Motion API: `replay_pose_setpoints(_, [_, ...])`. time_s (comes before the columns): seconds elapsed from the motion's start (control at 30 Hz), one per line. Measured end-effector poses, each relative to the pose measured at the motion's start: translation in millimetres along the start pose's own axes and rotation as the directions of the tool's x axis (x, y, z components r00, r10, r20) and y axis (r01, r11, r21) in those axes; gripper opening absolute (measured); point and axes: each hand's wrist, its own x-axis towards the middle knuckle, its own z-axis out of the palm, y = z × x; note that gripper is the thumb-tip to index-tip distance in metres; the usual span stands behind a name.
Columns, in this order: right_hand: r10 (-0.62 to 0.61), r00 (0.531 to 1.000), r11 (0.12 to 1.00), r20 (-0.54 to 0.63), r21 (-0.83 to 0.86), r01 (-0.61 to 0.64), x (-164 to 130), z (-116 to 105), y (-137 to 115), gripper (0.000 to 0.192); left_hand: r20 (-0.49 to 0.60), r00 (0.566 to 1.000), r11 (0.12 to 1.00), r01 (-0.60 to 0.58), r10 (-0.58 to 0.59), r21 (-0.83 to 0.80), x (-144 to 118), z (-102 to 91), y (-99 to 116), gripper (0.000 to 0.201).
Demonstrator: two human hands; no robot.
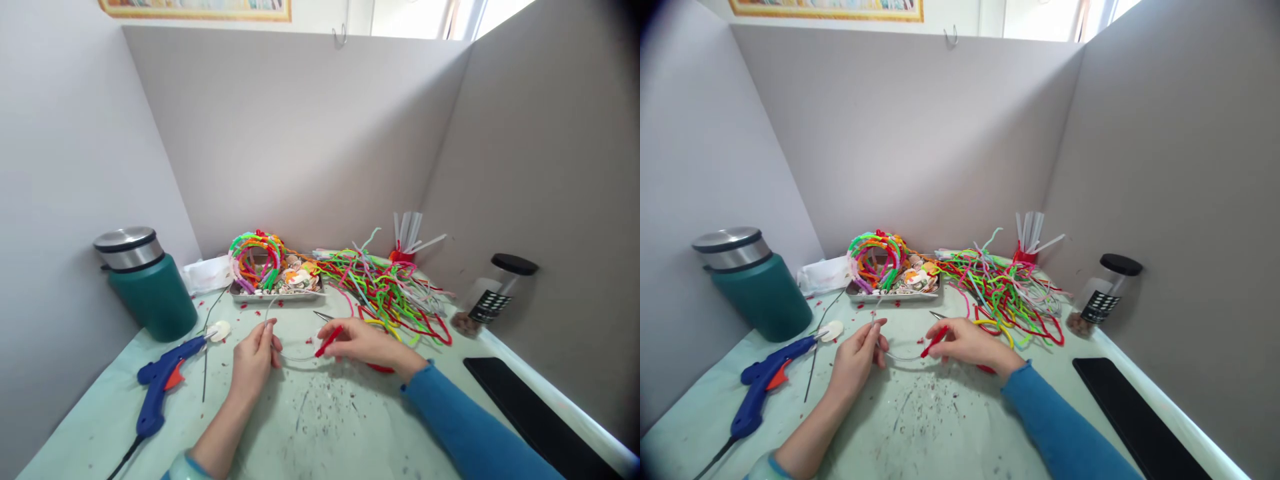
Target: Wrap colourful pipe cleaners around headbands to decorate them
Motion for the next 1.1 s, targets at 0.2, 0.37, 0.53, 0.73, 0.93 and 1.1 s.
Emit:
replay_pose_setpoints(0.2, [0.126,0.988,0.820,-0.083,0.569,-0.057,14.6,33.1,17.0,0.032,-0.230,0.951,0.942,-0.128,0.205,0.309,0.7,-2.2,-1.1,0.041])
replay_pose_setpoints(0.37, [0.172,0.980,0.763,-0.105,0.643,-0.065,15.8,35.7,23.9,0.033,0.030,0.786,0.650,-0.532,0.618,0.543,-8.5,2.6,13.4,0.017])
replay_pose_setpoints(0.53, [0.175,0.978,0.735,-0.114,0.676,-0.053,12.8,37.8,18.9,0.032,0.356,0.757,0.623,-0.653,0.548,0.430,-21.7,17.0,16.0,0.015])
replay_pose_setpoints(0.73, [0.141,0.981,0.767,-0.133,0.641,-0.023,14.2,46.9,21.2,0.032,0.330,0.864,0.762,-0.495,0.380,0.417,-25.6,21.3,11.5,0.016])
replay_pose_setpoints(0.93, [0.124,0.982,0.770,-0.145,0.638,-0.004,14.0,48.2,21.7,0.032,0.296,0.873,0.799,-0.478,0.388,0.364,-25.4,21.1,15.3,0.017])
replay_pose_setpoints(1.1, [0.140,0.982,0.760,-0.129,0.650,-0.023,14.1,48.1,21.1,0.032,0.303,0.872,0.786,-0.481,0.384,0.389,-25.9,22.6,16.6,0.024])
